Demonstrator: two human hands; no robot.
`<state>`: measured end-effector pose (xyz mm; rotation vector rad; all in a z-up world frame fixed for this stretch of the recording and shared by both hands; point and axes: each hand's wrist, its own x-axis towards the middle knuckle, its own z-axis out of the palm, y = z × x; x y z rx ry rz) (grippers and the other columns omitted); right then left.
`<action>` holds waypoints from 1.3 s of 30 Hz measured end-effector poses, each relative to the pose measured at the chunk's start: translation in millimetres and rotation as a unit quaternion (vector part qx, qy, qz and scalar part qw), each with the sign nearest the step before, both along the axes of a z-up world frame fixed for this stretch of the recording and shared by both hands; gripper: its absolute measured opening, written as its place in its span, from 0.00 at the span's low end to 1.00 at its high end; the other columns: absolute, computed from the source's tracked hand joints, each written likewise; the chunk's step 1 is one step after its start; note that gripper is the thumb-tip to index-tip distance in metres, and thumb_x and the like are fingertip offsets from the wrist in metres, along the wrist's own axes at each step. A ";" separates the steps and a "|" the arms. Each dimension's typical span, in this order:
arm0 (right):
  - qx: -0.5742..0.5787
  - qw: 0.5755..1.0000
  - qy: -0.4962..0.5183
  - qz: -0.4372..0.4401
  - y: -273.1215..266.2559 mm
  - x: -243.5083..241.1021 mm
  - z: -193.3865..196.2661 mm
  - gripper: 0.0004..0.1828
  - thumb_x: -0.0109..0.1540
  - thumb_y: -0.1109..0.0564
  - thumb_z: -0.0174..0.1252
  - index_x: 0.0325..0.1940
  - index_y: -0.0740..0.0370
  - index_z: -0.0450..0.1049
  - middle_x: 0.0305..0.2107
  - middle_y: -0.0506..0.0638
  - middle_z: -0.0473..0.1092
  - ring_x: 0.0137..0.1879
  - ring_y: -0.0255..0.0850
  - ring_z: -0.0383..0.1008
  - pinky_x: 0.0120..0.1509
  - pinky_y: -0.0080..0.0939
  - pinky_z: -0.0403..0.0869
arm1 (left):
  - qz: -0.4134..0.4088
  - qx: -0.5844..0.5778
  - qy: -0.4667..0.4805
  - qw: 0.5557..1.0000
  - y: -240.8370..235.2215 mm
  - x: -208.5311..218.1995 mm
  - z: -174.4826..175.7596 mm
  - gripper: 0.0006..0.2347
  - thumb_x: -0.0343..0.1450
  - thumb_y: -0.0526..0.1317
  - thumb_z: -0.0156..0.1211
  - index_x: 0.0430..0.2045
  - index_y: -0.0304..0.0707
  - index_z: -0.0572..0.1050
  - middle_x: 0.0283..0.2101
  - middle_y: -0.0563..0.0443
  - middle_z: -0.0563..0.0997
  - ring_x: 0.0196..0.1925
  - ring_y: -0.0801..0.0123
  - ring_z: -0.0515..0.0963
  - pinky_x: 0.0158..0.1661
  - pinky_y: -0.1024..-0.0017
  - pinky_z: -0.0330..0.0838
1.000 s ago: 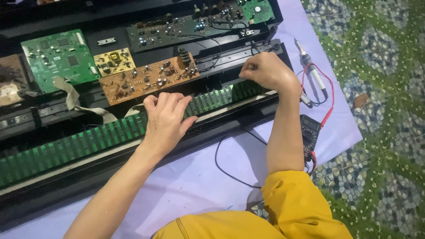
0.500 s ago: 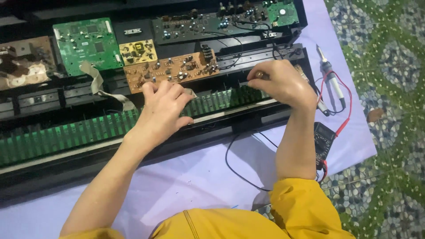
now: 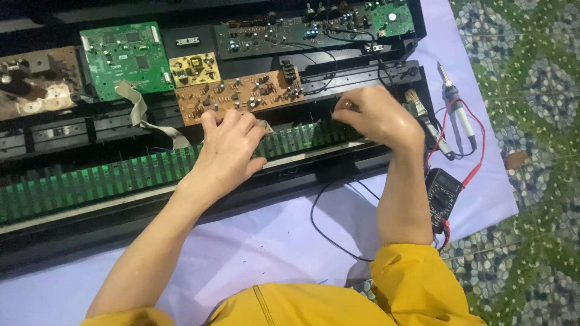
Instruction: The person works on the internal components of an electronic device, using a multimeter to test a circuit board and a screwdriver to remove screws. They lift and reposition the board while continuing to test various points.
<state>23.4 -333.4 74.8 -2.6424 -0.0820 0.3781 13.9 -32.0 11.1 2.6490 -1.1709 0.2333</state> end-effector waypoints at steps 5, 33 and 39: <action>0.053 0.989 -0.138 -0.028 -28.2 -30.8 41.0 0.12 0.69 0.49 0.65 0.46 0.61 0.82 0.36 0.61 0.76 0.40 0.53 0.78 0.44 0.48 0.76 | 0.000 -0.007 0.001 1.000 -5.5 -4.1 6.1 0.25 0.58 0.49 0.78 0.46 0.40 0.77 0.43 0.52 0.71 0.49 0.61 0.67 0.51 0.53 0.51; 0.203 0.974 -0.099 -0.021 -11.1 -39.7 58.9 0.13 0.72 0.54 0.55 0.47 0.68 0.77 0.30 0.66 0.77 0.34 0.49 0.80 0.41 0.46 0.76 | -0.014 -0.143 -0.041 0.989 -29.6 -8.7 -23.5 0.22 0.64 0.46 0.74 0.50 0.40 0.75 0.43 0.52 0.72 0.47 0.61 0.69 0.49 0.56 0.52; 0.184 0.979 -0.088 -0.015 -12.0 -39.0 57.2 0.11 0.72 0.56 0.55 0.46 0.68 0.77 0.31 0.66 0.77 0.34 0.51 0.81 0.41 0.48 0.76 | -0.015 -0.146 -0.042 0.988 -29.8 -8.5 -24.3 0.22 0.64 0.46 0.74 0.49 0.39 0.75 0.43 0.52 0.72 0.47 0.61 0.69 0.49 0.57 0.52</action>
